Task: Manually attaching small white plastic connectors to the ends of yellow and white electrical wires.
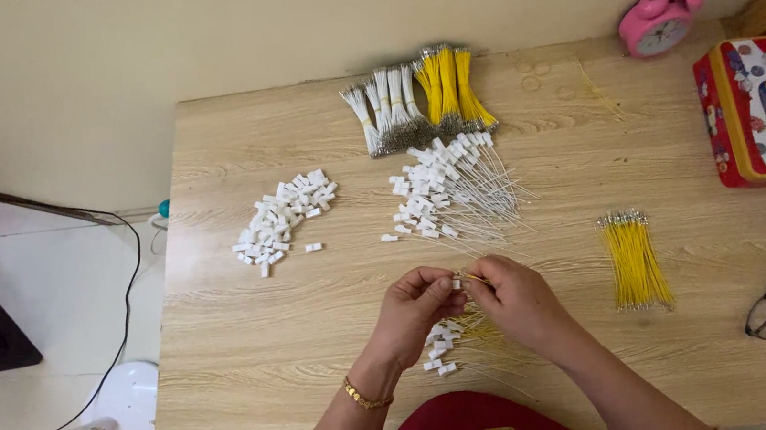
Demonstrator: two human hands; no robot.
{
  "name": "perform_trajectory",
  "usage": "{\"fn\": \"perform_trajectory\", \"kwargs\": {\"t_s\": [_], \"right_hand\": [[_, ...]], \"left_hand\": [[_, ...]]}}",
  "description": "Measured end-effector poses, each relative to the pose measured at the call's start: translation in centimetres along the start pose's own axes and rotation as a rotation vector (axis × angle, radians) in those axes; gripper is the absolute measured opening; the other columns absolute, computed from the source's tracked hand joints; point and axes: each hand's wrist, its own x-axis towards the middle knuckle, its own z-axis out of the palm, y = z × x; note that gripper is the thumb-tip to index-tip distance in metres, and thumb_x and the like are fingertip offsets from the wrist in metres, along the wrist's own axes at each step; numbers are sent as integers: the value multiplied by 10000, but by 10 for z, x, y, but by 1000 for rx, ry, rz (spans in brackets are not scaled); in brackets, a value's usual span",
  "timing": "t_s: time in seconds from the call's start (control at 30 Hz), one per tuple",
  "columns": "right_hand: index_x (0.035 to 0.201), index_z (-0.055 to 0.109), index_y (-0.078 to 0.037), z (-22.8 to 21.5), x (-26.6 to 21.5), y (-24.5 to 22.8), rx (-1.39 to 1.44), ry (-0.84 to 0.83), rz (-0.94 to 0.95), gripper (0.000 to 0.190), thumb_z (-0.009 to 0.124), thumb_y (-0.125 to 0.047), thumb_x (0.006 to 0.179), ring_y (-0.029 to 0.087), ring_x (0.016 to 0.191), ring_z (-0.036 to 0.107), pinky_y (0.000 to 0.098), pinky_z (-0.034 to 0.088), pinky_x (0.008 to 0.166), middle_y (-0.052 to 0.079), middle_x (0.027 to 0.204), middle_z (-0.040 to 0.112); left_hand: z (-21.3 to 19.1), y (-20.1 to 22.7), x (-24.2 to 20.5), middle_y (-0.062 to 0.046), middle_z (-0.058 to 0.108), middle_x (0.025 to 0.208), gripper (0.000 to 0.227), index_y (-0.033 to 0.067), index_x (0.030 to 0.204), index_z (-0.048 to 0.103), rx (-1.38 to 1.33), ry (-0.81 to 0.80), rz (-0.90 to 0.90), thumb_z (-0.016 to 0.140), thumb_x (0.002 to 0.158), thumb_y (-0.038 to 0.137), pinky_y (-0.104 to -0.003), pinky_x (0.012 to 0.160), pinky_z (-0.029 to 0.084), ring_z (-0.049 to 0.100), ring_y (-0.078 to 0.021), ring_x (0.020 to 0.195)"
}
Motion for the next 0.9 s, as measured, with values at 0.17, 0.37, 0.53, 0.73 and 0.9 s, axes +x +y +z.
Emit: {"fn": "perform_trajectory", "kwargs": {"t_s": [0.17,0.37,0.53,0.73,0.9], "right_hand": [[930,699,-102,4,1,9,35,-37,45,148,633,-231,964,349,830,700,436,550,753,145,798,675],[920,709,-66,21,9,40,15,-69,46,130,634,-166,954,367,871,705,438,548,770,163,824,683],[943,736,-28,30,17,59,31,-113,24,149,620,-118,963,413,923,708,476,550,820,209,896,711],[1088,781,-124,16,23,38,70,-100,40,193,645,-152,954,353,911,750,442,577,801,160,975,770],[1137,684,-91,-2,21,16,309,-30,177,186,646,-144,963,179,537,628,319,530,586,134,861,811]], "left_hand": [[-2,-7,3,-118,722,915,145,5,1081,685,-6,8,-16,713,965,89,-383,771,672,777,-277,840],[-29,30,36,-42,761,968,308,184,1200,722,731,128,21,758,915,293,-350,814,611,742,-193,873],[-89,17,86,-98,675,1168,373,185,1261,697,1332,416,310,765,901,258,-438,768,616,762,-288,893],[-97,6,108,3,575,1194,280,251,1161,746,1532,404,288,731,895,337,-445,858,631,726,-333,1003],[-97,18,85,-96,752,1025,244,153,1082,740,1320,327,388,772,862,254,-436,785,618,760,-301,934]]}}
